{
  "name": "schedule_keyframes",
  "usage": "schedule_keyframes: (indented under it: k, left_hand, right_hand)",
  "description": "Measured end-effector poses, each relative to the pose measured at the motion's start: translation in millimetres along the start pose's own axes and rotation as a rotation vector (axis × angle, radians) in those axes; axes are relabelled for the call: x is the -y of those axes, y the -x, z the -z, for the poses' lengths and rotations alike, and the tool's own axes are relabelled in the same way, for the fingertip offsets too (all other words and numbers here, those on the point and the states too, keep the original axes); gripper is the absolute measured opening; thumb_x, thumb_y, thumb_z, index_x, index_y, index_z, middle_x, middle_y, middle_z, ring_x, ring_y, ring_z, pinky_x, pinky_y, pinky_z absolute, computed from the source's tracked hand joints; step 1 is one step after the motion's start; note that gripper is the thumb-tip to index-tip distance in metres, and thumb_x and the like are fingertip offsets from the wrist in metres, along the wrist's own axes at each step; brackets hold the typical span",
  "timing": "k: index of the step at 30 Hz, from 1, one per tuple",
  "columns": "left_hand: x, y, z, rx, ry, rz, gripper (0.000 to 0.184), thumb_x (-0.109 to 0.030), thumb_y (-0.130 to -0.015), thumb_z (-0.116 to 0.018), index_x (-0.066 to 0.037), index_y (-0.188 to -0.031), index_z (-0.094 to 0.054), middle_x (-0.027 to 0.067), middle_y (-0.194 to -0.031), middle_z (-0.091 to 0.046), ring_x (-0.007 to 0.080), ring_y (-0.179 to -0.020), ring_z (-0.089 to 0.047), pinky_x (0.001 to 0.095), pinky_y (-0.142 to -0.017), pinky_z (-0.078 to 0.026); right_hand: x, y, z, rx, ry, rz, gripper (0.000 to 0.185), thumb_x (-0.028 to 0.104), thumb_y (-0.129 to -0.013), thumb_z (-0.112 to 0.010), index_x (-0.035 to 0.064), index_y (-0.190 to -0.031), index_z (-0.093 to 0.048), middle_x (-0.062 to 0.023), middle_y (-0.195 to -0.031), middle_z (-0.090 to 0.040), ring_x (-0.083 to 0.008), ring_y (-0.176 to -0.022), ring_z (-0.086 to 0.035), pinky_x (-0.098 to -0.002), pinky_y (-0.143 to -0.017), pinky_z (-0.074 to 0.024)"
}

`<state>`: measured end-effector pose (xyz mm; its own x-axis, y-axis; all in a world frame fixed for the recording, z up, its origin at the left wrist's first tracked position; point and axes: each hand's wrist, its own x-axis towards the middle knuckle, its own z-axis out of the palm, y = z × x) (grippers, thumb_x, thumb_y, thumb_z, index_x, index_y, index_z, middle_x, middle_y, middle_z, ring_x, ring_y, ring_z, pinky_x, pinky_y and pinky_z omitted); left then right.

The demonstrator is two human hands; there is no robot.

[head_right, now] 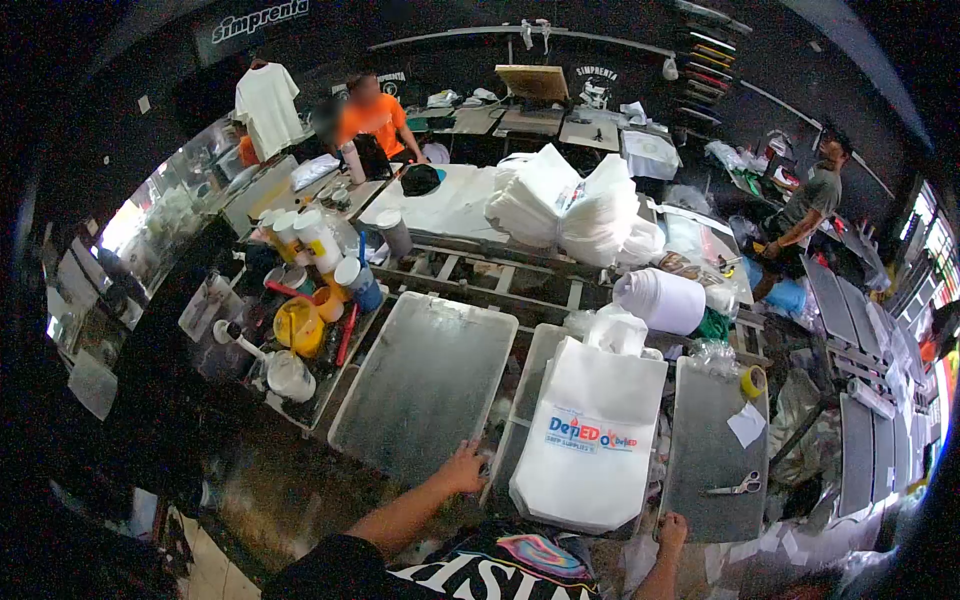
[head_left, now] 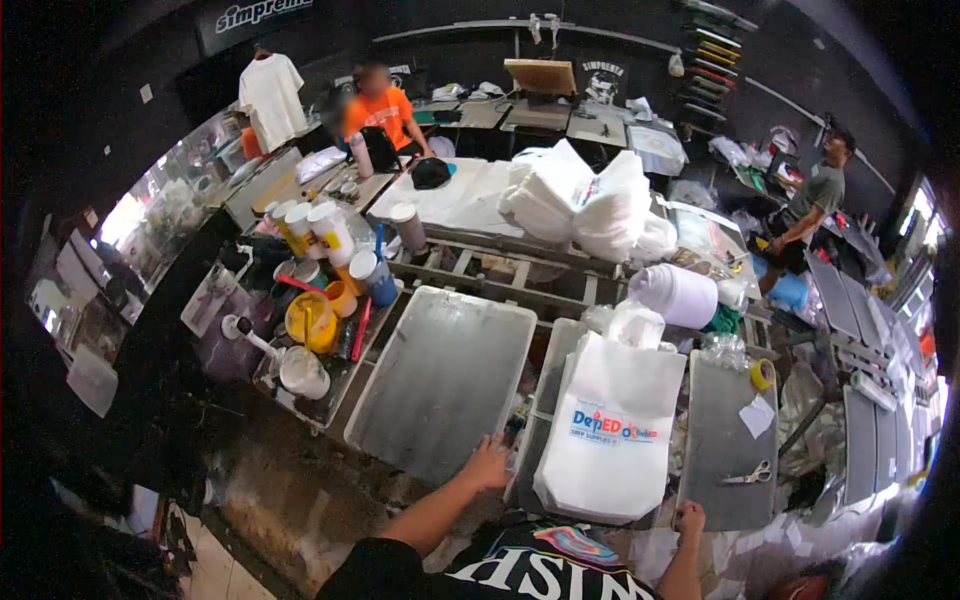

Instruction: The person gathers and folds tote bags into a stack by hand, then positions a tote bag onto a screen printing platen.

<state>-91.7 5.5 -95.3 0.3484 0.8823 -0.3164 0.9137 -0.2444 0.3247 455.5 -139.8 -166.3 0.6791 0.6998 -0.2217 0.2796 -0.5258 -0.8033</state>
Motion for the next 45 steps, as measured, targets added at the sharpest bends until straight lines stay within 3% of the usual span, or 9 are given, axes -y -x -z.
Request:
schedule_keyframes:
  k: [3,6,18,34,36,39,41,44,45]
  left_hand:
    - [27,-20,12,0.069,0.033,-0.140,0.057,-0.036,-0.080,-0.068,-0.003,-0.125,-0.059,0.0248,-0.140,-0.047,0.0430,-0.127,-0.047,0.0520,-0.100,-0.044]
    - [55,-30,63,-0.006,0.156,0.332,0.040,-0.023,-0.079,-0.066,-0.004,-0.115,-0.064,0.0222,-0.117,-0.063,0.0396,-0.110,-0.060,0.0488,-0.093,-0.048]
    - [116,-92,142,-0.285,-0.343,0.569,0.076,-0.039,-0.071,-0.084,-0.009,-0.132,-0.048,0.0180,-0.131,-0.056,0.0374,-0.121,-0.055,0.0475,-0.093,-0.051]
    - [105,-211,93,-0.171,0.019,0.444,0.038,-0.027,-0.082,-0.062,-0.005,-0.112,-0.067,0.0180,-0.112,-0.068,0.0375,-0.105,-0.064,0.0503,-0.090,-0.050]
    - [90,-201,118,0.108,0.268,0.380,0.047,-0.024,-0.082,-0.061,-0.009,-0.127,-0.059,0.0191,-0.123,-0.063,0.0395,-0.112,-0.059,0.0503,-0.095,-0.048]
    - [89,-189,119,-0.065,0.240,0.426,0.057,-0.024,-0.082,-0.061,-0.013,-0.137,-0.050,0.0234,-0.129,-0.057,0.0398,-0.120,-0.054,0.0475,-0.100,-0.045]
    - [88,-174,113,-0.073,0.199,0.390,0.060,-0.026,-0.083,-0.061,-0.012,-0.140,-0.046,0.0236,-0.130,-0.056,0.0398,-0.122,-0.053,0.0493,-0.102,-0.042]
    - [84,-143,59,-0.121,0.136,0.345,0.070,-0.036,-0.086,-0.060,-0.013,-0.147,-0.035,0.0216,-0.131,-0.057,0.0395,-0.123,-0.053,0.0586,-0.106,-0.035]
    - [57,-123,78,0.051,0.164,0.426,0.078,-0.043,-0.088,-0.058,-0.014,-0.152,-0.024,0.0195,-0.136,-0.054,0.0388,-0.125,-0.052,0.0638,-0.108,-0.029]
  right_hand:
    - [-35,-25,-6,0.011,-0.173,-0.132,0.022,0.021,-0.093,-0.056,0.0011,-0.092,-0.066,-0.0087,-0.078,-0.068,-0.0189,-0.067,-0.062,-0.0329,-0.063,-0.0503]
    - [-46,-33,10,0.088,0.003,-0.113,0.027,0.028,-0.092,-0.060,0.0022,-0.090,-0.066,-0.0055,-0.067,-0.061,-0.0160,-0.061,-0.058,-0.0313,-0.054,-0.0475]
    - [26,-14,11,0.103,-0.205,-0.328,0.014,0.020,-0.085,-0.058,0.0068,-0.082,-0.058,-0.0063,-0.068,-0.057,-0.0166,-0.052,-0.052,-0.0299,-0.040,-0.0387]
    - [11,-39,9,0.028,-0.029,-0.408,0.019,0.012,-0.079,-0.057,0.0015,-0.063,-0.057,-0.0111,-0.054,-0.053,-0.0221,-0.050,-0.055,-0.0389,-0.047,-0.0434]
    - [31,-30,10,0.056,-0.032,-0.390,0.019,0.012,-0.078,-0.058,0.0005,-0.063,-0.057,-0.0116,-0.053,-0.053,-0.0235,-0.052,-0.058,-0.0407,-0.050,-0.0462]
    - [12,-38,11,0.096,-0.102,-0.440,0.016,0.016,-0.074,-0.064,0.0019,-0.068,-0.064,-0.0157,-0.061,-0.061,-0.0299,-0.060,-0.063,-0.0442,-0.058,-0.0504]
    - [-11,-53,9,0.174,0.037,-0.269,0.017,0.018,-0.076,-0.064,0.0025,-0.070,-0.065,-0.0156,-0.066,-0.063,-0.0302,-0.065,-0.064,-0.0443,-0.060,-0.0505]
    - [-45,-65,16,0.295,1.182,0.629,0.018,0.020,-0.080,-0.064,0.0034,-0.074,-0.065,-0.0154,-0.072,-0.064,-0.0306,-0.072,-0.065,-0.0445,-0.063,-0.0508]
    - [-33,-64,11,0.292,1.165,0.485,0.017,0.023,-0.080,-0.065,0.0063,-0.077,-0.067,-0.0154,-0.077,-0.065,-0.0324,-0.080,-0.064,-0.0455,-0.069,-0.0509]
